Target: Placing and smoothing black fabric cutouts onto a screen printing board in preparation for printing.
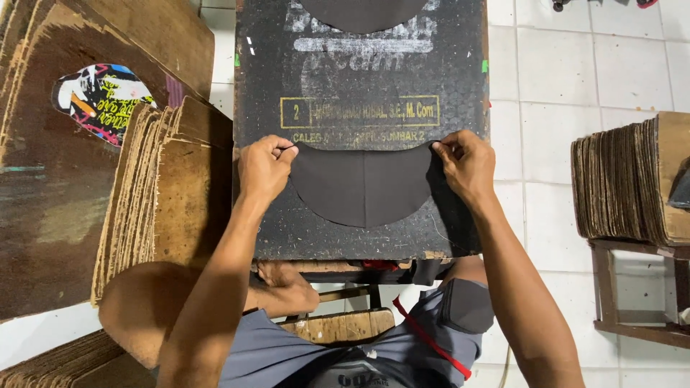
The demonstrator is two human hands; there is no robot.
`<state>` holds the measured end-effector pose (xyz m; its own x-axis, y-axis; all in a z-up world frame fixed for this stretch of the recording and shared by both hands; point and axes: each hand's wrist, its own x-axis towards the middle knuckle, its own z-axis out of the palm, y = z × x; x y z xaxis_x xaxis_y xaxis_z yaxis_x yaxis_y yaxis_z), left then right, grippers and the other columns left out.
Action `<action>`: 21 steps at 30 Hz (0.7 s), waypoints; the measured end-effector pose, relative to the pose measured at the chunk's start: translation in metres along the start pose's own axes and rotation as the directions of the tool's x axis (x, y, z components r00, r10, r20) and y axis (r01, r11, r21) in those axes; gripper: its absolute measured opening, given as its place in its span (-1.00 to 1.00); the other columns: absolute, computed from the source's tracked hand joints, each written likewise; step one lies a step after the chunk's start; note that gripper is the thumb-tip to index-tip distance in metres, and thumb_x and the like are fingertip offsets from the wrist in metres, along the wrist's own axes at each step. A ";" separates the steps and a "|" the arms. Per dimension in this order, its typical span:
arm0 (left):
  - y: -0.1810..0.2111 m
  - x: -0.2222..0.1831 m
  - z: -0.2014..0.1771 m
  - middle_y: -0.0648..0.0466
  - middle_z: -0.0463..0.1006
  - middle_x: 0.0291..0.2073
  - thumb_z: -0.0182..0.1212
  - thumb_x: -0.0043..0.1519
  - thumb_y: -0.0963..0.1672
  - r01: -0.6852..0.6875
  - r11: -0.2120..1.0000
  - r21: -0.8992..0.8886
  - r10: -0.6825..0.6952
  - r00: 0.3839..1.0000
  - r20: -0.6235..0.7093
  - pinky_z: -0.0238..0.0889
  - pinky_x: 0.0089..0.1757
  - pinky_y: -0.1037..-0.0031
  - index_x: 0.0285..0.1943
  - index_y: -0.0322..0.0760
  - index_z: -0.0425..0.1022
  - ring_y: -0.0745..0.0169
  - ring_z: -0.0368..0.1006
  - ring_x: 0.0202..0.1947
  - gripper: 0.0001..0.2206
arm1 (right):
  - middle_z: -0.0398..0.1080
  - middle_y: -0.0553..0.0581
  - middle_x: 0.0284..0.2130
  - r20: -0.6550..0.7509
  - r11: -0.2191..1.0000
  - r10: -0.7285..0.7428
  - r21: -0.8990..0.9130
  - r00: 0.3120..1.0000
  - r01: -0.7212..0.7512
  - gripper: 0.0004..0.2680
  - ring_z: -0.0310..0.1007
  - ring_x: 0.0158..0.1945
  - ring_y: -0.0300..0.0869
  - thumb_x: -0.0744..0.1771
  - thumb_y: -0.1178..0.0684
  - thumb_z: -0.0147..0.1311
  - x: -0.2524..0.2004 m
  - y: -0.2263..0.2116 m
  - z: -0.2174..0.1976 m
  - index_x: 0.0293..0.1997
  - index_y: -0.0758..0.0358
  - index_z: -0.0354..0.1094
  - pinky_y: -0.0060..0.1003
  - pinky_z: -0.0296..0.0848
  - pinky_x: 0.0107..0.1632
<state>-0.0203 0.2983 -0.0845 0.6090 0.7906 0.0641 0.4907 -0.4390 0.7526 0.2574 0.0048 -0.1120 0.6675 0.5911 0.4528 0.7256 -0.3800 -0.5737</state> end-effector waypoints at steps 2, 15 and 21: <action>0.008 -0.014 0.003 0.05 0.57 -0.45 0.44 0.16 -0.11 -0.063 0.995 0.078 0.067 0.997 -0.042 0.38 -0.32 0.28 -0.18 -0.11 0.70 0.09 0.55 -0.41 -0.90 | 0.41 -0.01 -0.49 -0.033 0.991 -0.085 -0.103 0.996 0.081 -0.87 0.48 -0.39 -0.03 0.29 0.06 0.46 -0.007 -0.009 0.002 -0.27 0.03 0.52 -0.13 0.41 -0.24; 0.048 -0.057 0.011 -0.28 -0.13 0.57 -0.03 0.34 0.21 -0.407 0.847 0.342 0.283 0.890 0.357 -0.47 0.39 -0.17 0.58 -0.44 -0.03 -0.25 -0.27 0.57 -0.18 | -0.05 0.24 0.51 0.558 0.832 -0.144 -0.378 0.817 0.405 -0.42 -0.13 0.56 0.05 0.41 -0.37 -0.24 -0.016 -0.044 -0.010 0.55 0.20 -0.07 0.15 -0.13 0.48; 0.099 -0.084 0.034 -0.41 -0.21 0.55 -0.01 0.27 0.25 -0.329 0.830 0.451 0.204 0.931 0.304 -0.65 0.35 -0.30 0.56 -0.55 -0.08 -0.38 -0.37 0.56 -0.07 | -0.28 0.09 0.58 0.599 0.879 0.092 -0.424 0.796 0.218 -0.42 -0.35 0.62 -0.09 0.44 -0.44 -0.45 -0.011 -0.042 -0.022 0.61 0.07 -0.24 0.16 -0.40 0.54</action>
<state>-0.0018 0.1734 -0.0377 0.8563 0.5164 0.0135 0.4878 -0.8169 0.3077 0.2233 -0.0015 -0.0773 0.4975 0.8616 -0.1010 0.8541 -0.5069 -0.1165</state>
